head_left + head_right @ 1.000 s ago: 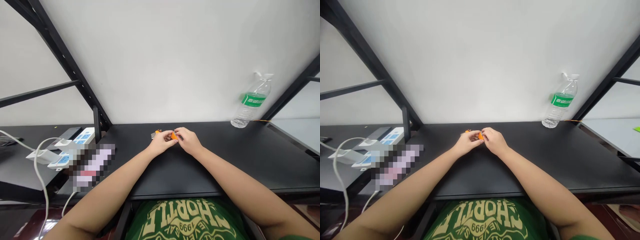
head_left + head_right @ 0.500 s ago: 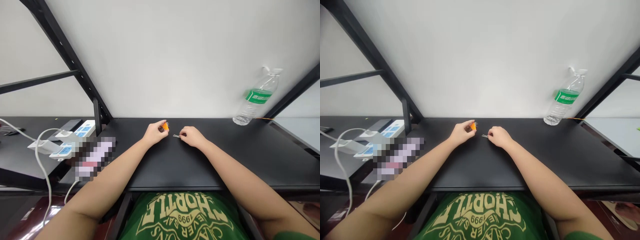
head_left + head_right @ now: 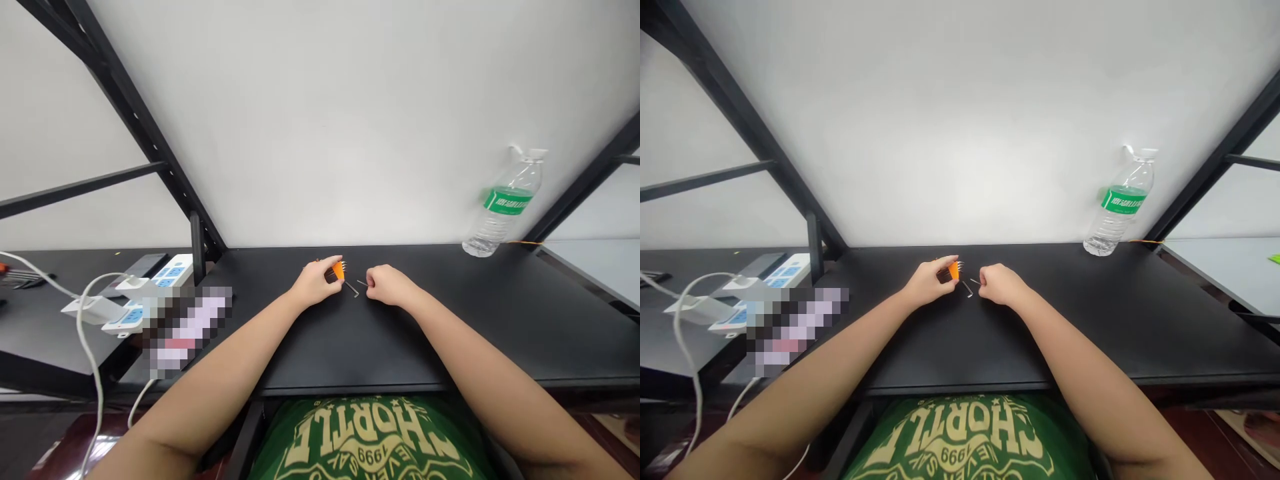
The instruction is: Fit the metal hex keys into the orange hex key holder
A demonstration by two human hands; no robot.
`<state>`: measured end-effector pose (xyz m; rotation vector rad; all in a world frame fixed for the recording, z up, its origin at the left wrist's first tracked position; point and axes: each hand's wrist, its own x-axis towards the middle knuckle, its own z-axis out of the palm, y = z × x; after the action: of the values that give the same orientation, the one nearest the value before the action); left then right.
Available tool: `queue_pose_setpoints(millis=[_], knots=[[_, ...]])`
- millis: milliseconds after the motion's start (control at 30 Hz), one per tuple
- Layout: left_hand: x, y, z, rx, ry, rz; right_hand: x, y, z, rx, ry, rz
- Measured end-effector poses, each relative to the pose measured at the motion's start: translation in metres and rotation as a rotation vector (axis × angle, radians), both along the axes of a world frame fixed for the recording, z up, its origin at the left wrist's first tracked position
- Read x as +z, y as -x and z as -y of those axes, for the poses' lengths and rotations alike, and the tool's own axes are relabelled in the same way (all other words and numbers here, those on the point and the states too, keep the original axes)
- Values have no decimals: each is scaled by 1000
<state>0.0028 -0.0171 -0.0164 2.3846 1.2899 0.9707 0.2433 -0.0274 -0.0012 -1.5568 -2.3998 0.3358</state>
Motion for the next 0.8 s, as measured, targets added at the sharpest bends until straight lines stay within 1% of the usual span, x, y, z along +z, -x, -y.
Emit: queue_pose_setpoints(millis=[67, 133, 233, 400, 667, 800], knots=[[-1, -2, 1, -21, 6, 11, 3, 0, 2, 70, -3, -112], [-1, -3, 2, -42, 4, 23, 5, 1, 1, 163, -39, -212], [1, -5, 5, -42, -10, 25, 5, 2, 0, 243, -101, -287], [3, -5, 6, -44, -26, 27, 5, 1, 1, 269, -145, -286], [2, -2, 5, -55, -54, 0, 5, 1, 5, 221, -139, -267], [2, -2, 5, -84, -102, -81, 4, -3, 4, 291, -204, -200]])
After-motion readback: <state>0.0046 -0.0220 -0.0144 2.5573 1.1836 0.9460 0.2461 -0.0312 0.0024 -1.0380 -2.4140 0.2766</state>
